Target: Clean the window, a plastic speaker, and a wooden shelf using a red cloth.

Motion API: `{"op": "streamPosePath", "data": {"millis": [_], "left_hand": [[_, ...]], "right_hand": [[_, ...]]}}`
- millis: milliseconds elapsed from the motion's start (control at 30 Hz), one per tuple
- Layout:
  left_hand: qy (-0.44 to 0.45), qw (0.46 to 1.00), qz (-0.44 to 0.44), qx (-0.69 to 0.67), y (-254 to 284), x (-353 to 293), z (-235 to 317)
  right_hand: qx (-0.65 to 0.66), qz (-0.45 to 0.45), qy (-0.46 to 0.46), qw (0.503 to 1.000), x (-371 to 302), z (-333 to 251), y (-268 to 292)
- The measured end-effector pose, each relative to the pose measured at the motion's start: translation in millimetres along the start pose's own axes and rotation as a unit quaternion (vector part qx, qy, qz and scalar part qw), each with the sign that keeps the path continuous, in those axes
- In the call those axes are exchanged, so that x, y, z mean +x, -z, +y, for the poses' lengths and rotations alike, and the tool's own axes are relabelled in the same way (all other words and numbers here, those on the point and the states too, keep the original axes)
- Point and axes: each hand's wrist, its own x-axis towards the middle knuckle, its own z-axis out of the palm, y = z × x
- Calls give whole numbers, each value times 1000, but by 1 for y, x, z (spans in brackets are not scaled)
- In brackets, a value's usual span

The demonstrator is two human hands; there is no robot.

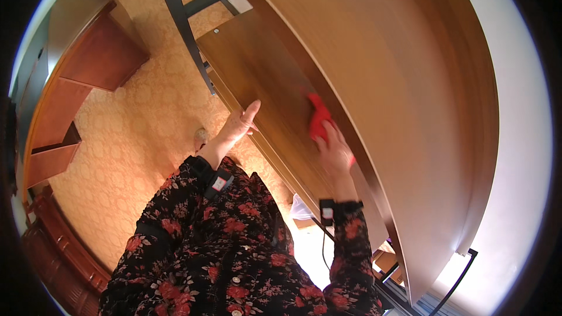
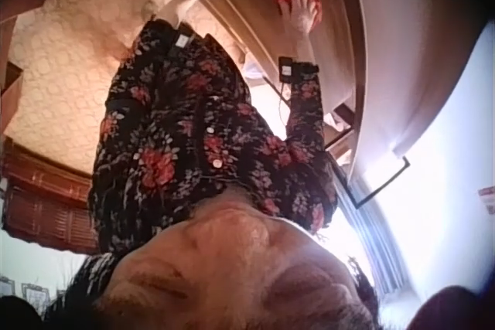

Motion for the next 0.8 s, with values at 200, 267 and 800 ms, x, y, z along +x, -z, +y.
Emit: {"op": "streamPosePath", "data": {"millis": [200,267,800], "left_hand": [[-2,999,-52,4,7,17,28],[-4,998,-62,11,9,18,34],[1,993,-95,70,-21,39,35]], "right_hand": [[-148,136,-238,950,-157,151,-1],[-150,113,-343,921,-159,138,-8],[-113,141,12,983,122,-72,1]]}}
